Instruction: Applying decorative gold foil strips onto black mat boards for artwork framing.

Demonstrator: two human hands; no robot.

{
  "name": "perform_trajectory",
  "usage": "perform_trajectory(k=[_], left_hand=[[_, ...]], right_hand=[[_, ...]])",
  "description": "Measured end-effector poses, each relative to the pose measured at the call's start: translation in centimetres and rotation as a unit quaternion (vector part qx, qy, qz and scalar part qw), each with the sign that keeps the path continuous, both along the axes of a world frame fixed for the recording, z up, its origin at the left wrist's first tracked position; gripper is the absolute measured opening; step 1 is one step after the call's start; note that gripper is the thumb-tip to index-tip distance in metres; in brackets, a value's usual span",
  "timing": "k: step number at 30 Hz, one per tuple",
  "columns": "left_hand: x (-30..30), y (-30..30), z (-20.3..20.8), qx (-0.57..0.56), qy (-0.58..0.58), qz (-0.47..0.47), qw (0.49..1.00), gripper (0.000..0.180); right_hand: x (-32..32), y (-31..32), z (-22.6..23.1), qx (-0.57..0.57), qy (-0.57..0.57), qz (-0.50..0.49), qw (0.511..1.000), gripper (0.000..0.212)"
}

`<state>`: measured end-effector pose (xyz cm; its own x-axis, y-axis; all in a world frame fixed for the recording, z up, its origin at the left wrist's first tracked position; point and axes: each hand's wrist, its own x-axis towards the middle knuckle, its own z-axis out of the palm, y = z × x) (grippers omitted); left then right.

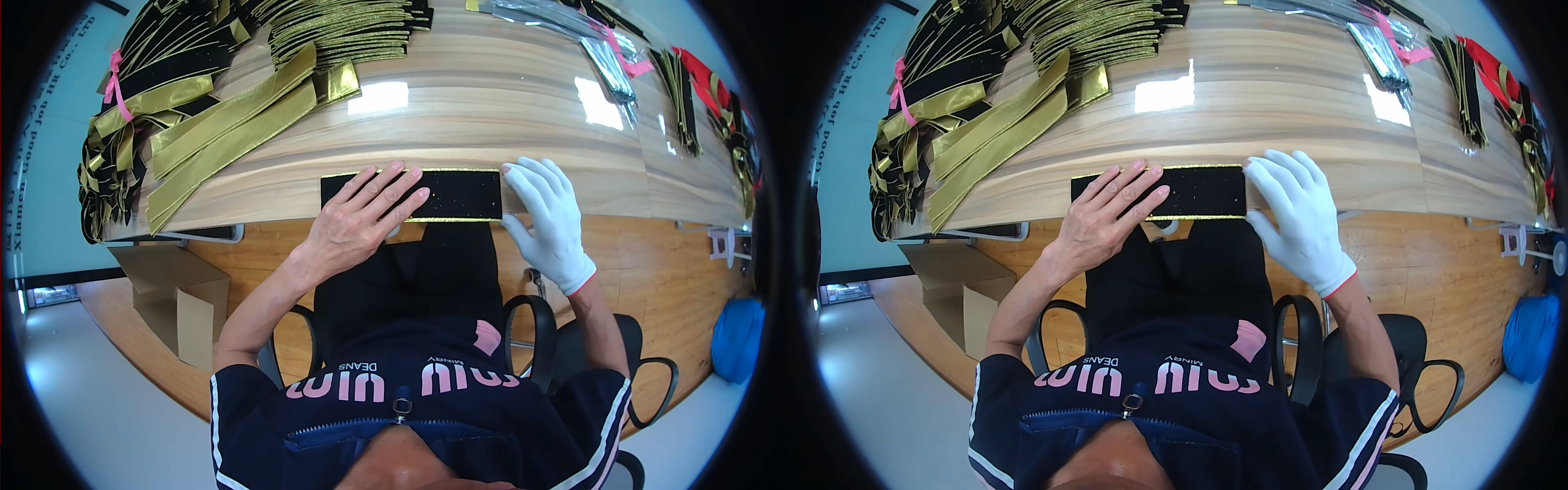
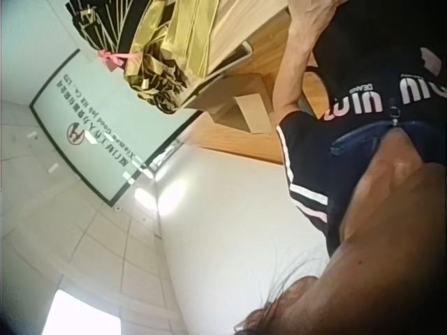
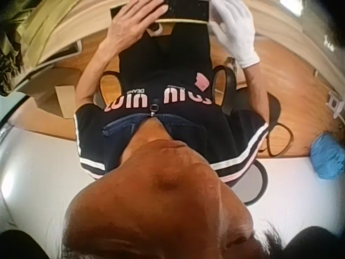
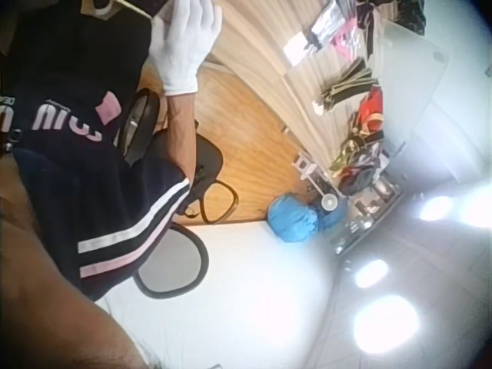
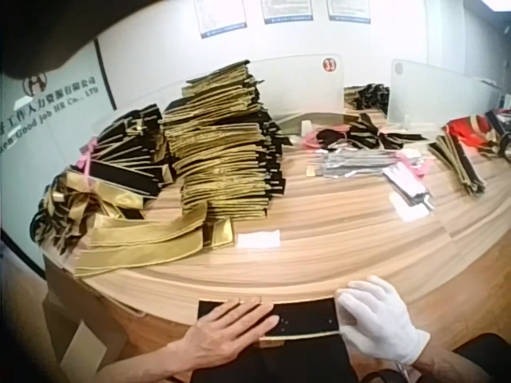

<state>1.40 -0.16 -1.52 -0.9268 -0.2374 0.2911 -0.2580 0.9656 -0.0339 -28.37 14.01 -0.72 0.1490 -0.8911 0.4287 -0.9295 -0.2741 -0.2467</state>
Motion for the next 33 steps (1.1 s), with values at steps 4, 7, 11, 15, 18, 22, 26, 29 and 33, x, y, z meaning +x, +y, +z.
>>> perform_trajectory(k=[4, 7, 11, 15, 18, 22, 26, 29, 33], left_hand=[[0.1, -0.1, 0.8, 0.044, -0.003, -0.006, 0.999, 0.068], [0.4, -0.8, 0.8, 0.093, 0.001, -0.018, 0.996, 0.061], [0.6, -1.4, 2.2, 0.087, -0.001, -0.019, 0.996, 0.059], [2.0, -2.1, 6.1, -0.029, 0.21, 0.09, 0.973, 0.054], [4.8, -1.0, 8.4, -0.056, 0.339, 0.124, 0.931, 0.049], [6.0, -0.5, 7.7, -0.081, 0.415, 0.125, 0.898, 0.045], [5.9, 0.1, 5.2, -0.044, 0.404, 0.148, 0.902, 0.042], [6.0, 0.2, 3.5, -0.028, 0.402, 0.158, 0.901, 0.043], [7.2, 0.1, 1.6, 0.001, 0.399, 0.183, 0.899, 0.041]], right_hand=[[0.9, -0.3, 1.1, -0.004, -0.02, 0.038, 0.999, 0.073], [1.8, -1.2, 1.4, -0.051, 0.018, 0.095, 0.994, 0.05], [1.6, -2.2, 3.5, -0.064, 0.034, 0.1, 0.992, 0.034], [-0.5, -5.4, 6.4, -0.119, 0.007, 0.054, 0.991, 0.026], [-1.9, -10.0, 9.5, -0.193, -0.059, 0.018, 0.979, 0.024], [-1.9, -19.7, 17.0, -0.265, -0.164, -0.017, 0.95, 0.025], [-2.8, -31.7, 22.6, -0.398, -0.048, -0.002, 0.916, 0.026], [-3.3, -37.8, 22.8, -0.358, -0.026, 0.053, 0.932, 0.028], [-3.5, -39.4, 19.9, -0.284, 0.006, 0.052, 0.957, 0.043]])
